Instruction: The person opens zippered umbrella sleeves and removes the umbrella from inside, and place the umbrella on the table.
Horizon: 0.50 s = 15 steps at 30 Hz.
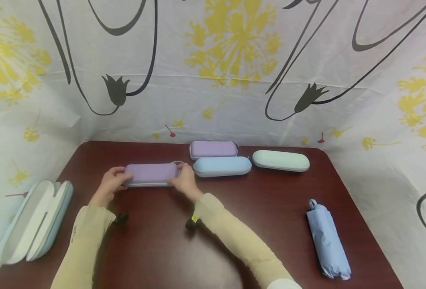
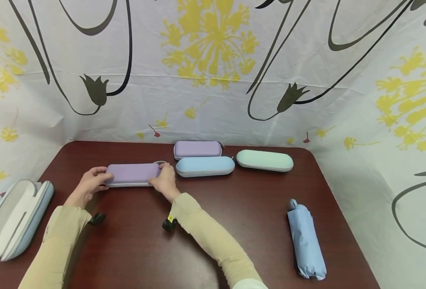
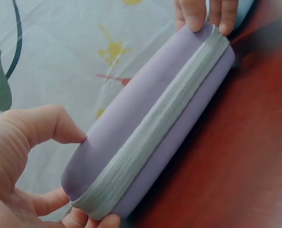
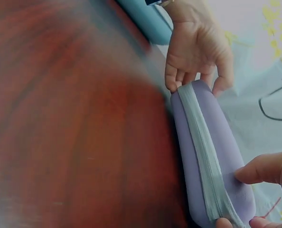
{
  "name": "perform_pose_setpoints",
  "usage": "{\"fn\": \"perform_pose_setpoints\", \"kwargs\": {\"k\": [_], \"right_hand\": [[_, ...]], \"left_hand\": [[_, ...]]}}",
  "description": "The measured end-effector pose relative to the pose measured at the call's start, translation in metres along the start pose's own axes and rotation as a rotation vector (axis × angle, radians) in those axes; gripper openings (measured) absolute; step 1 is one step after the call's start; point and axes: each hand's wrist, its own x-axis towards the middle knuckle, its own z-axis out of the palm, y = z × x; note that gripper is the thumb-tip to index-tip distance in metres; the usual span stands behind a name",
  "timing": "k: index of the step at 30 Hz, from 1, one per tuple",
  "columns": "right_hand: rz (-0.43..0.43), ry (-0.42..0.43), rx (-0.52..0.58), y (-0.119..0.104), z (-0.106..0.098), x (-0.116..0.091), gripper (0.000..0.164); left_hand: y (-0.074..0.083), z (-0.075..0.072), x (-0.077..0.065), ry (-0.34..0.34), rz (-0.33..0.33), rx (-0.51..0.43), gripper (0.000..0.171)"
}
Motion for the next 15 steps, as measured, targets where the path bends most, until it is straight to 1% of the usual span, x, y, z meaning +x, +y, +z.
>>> {"fn": "perform_pose_setpoints", "kwargs": {"k": [6,12,15], "right_hand": [[-0.05,0.01,0.007,0.014,-0.008,-0.02,0.051],[-0.081,0.005,0.065,0.029,-0.024,-0.051,0.053],[-0.099,0.01,0.075,0.034,-0.032,-0.066,0.054]], "left_hand": [[-0.005,0.01,-0.02,-0.033,0.026,0.009,0.063],[-0.012,0.023,-0.046,-0.047,0.049,0.023,0.06],[-0.015,0.03,-0.058,-0.051,0.062,0.022,0.059]]}}
